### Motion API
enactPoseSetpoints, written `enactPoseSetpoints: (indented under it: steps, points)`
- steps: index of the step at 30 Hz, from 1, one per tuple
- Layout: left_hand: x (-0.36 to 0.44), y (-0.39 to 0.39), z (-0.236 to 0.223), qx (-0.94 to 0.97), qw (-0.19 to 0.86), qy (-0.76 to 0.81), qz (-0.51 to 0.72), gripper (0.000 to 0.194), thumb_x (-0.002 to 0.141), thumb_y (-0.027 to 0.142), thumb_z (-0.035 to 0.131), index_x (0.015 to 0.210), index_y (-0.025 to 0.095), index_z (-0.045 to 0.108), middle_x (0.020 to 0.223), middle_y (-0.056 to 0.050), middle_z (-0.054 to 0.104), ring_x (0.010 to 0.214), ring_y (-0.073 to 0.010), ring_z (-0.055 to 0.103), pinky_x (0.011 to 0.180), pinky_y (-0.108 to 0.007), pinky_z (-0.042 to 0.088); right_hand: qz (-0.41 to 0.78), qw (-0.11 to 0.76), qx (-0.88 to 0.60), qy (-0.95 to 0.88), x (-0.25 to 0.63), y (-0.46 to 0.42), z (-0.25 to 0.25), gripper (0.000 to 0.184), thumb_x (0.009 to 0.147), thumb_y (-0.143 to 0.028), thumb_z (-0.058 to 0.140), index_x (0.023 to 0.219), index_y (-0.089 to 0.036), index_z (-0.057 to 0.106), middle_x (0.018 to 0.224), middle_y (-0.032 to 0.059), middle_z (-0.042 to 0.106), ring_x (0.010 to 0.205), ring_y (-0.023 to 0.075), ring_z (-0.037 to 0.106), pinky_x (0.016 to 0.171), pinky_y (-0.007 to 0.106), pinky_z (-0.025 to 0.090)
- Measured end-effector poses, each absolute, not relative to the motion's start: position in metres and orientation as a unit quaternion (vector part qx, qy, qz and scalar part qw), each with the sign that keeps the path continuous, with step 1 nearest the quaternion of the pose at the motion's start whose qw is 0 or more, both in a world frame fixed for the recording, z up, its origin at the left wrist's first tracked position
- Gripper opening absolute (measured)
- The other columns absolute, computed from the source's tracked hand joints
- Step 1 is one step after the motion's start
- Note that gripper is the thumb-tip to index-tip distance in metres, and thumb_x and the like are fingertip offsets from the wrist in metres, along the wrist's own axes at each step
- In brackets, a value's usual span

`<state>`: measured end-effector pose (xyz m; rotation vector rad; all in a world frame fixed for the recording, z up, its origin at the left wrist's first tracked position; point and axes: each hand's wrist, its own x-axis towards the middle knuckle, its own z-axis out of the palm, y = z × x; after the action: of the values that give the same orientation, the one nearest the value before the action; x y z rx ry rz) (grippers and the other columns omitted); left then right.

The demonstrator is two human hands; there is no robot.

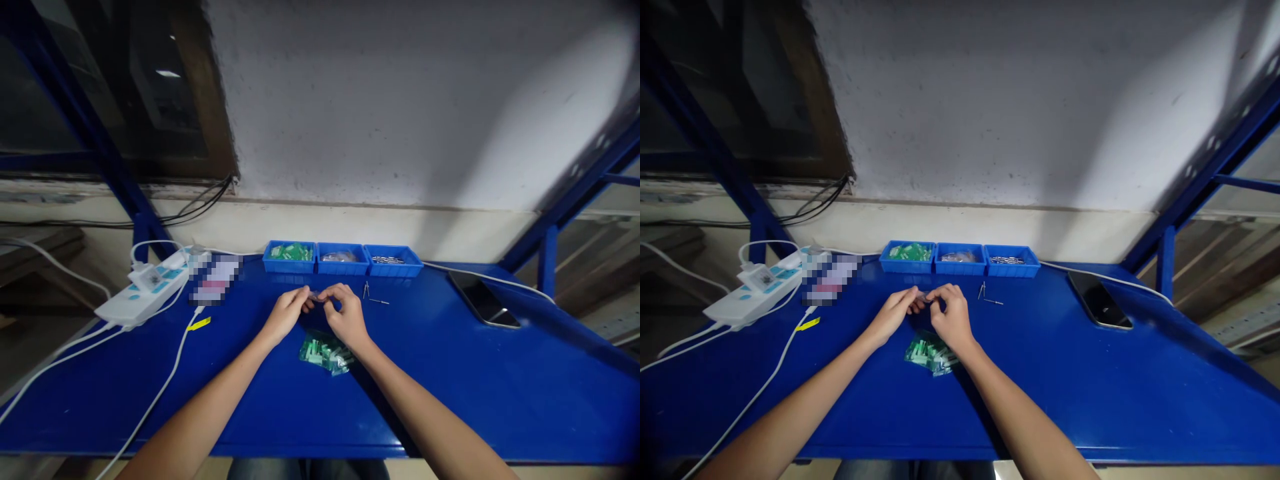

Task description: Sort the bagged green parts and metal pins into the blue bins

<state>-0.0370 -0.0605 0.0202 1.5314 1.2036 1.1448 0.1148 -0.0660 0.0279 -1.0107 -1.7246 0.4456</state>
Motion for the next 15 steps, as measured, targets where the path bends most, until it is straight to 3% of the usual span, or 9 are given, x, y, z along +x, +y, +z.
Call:
enactPoseSetpoints:
  steps: [4,8,11,15]
  points:
    - [-0.039,-0.059,0.019,0.619,0.425,0.469,0.465,0.025,0.081,0.037,0.054,0.082,0.014,0.064,0.071,-0.003,0.063,0.066,-0.0144,0.057,0.062,-0.024,0.043,0.173,0.523,-0.433,-0.713,0.115,-0.067,0.028,0.024,0.07,-0.006,0.046,0.072,-0.02,0.066,0.079,0.004,0.065,0.083,0.0202,0.055,0.078,0.034,0.043]
    - [-0.039,-0.061,0.016,0.661,0.291,0.49,0.488,0.02,0.083,0.031,0.053,0.08,0.015,0.064,0.07,-0.002,0.062,0.064,-0.0136,0.056,0.062,-0.024,0.042,0.175,0.511,-0.455,-0.708,0.114,-0.067,0.028,0.025,0.071,-0.008,0.047,0.075,-0.021,0.068,0.087,0.0057,0.067,0.095,0.0229,0.053,0.088,0.037,0.04]
    - [-0.037,-0.066,0.019,0.715,0.175,0.478,0.479,0.018,0.085,0.026,0.05,0.081,0.017,0.064,0.07,-0.001,0.06,0.061,-0.0117,0.053,0.059,-0.023,0.041,0.239,0.494,-0.496,-0.673,0.115,-0.065,0.028,0.019,0.079,-0.027,0.052,0.074,-0.02,0.069,0.084,0.0059,0.069,0.099,0.0248,0.053,0.089,0.037,0.038]
    - [-0.035,-0.071,0.022,0.763,0.127,0.447,0.45,0.016,0.086,0.023,0.05,0.086,0.019,0.066,0.072,-0.001,0.059,0.063,-0.011,0.054,0.06,-0.022,0.042,0.383,0.493,-0.503,-0.598,0.118,-0.059,0.029,0.043,0.083,-0.051,0.046,0.07,-0.017,0.069,0.073,0.0046,0.069,0.078,0.0209,0.06,0.075,0.03,0.041]
